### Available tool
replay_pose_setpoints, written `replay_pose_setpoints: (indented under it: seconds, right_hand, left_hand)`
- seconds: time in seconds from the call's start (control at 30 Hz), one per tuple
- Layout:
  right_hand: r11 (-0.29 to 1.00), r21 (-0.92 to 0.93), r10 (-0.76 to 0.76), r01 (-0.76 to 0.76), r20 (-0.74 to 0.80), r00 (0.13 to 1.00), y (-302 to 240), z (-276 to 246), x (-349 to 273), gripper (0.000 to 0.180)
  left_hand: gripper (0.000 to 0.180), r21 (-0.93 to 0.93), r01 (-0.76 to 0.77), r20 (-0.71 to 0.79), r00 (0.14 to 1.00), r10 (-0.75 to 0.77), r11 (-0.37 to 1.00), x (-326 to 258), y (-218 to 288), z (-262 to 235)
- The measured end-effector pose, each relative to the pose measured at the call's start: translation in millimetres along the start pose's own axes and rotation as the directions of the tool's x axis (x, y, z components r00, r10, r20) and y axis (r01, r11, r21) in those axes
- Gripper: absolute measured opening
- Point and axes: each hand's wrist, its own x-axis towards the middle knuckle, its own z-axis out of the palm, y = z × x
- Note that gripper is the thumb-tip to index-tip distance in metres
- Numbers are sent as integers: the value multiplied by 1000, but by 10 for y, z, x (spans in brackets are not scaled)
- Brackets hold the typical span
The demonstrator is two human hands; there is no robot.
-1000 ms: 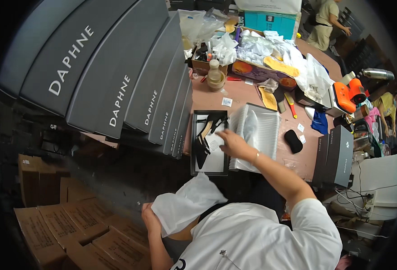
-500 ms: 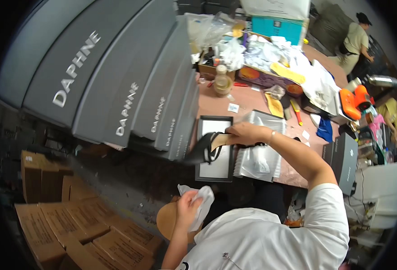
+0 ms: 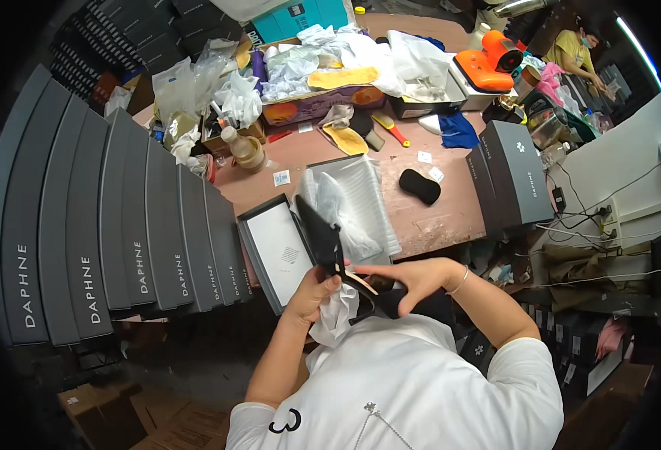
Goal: Packing finished women's shoes into boxes with tissue paper wrapping.
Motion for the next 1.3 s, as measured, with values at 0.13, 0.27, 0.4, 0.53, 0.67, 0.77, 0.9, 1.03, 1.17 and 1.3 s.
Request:
replay_pose_setpoints:
  seconds: [0.13, 0.27, 0.4, 0.53, 0.67, 0.77, 0.9, 1.03, 1.17, 1.3]
  right_hand:
    - [992, -119, -75, 45, -268, 960, -233, 205, 65, 106]
    - [884, 319, -212, 341, -376, 902, -303, 133, -259, 105]
    - [807, 465, -412, 364, 0, 911, -536, 206, -326, 106]
    - [858, 467, -287, 213, 93, 953, -657, 307, -182, 106]
    - [961, 273, -49, 43, 18, 999, -504, 159, -22, 95]
    - [975, -216, 2, -56, -242, 970, -88, 136, 63, 87]
    - [993, 114, 40, -9, -274, 961, -3, 219, 19, 86]
    - [902, 433, 54, 4, -121, 991, 34, 320, 213, 96]
    - [884, 444, 91, 147, -471, 877, 279, 328, 385, 80]
    - [499, 763, -129, 410, -403, 906, 493, 296, 20, 78]
  left_hand:
    - [65, 272, -94, 85, 994, 74, 958, 243, 742, -51]
    - [42, 232, -655, -137, 710, 691, 719, 123, 2058, 205]
    - [26, 704, -649, -36, 375, 926, 290, 409, 1997, 381]
    - [24, 680, -624, -120, 425, 897, 386, 408, 1459, 536]
    - [20, 603, -645, -306, 357, 883, 470, 175, 979, 140]
    - [23, 456, -636, -274, 565, 778, 622, -2, 847, -116]
    - [39, 960, -196, 5, 730, 683, 203, -95, 609, -220]
    - [29, 882, -322, -35, 682, 730, 344, 58, 502, 99]
    - [23, 837, -399, -61, 614, 787, 376, 252, 661, 210]
    - [27, 964, -266, 164, 582, 796, -5, 406, 962, -47]
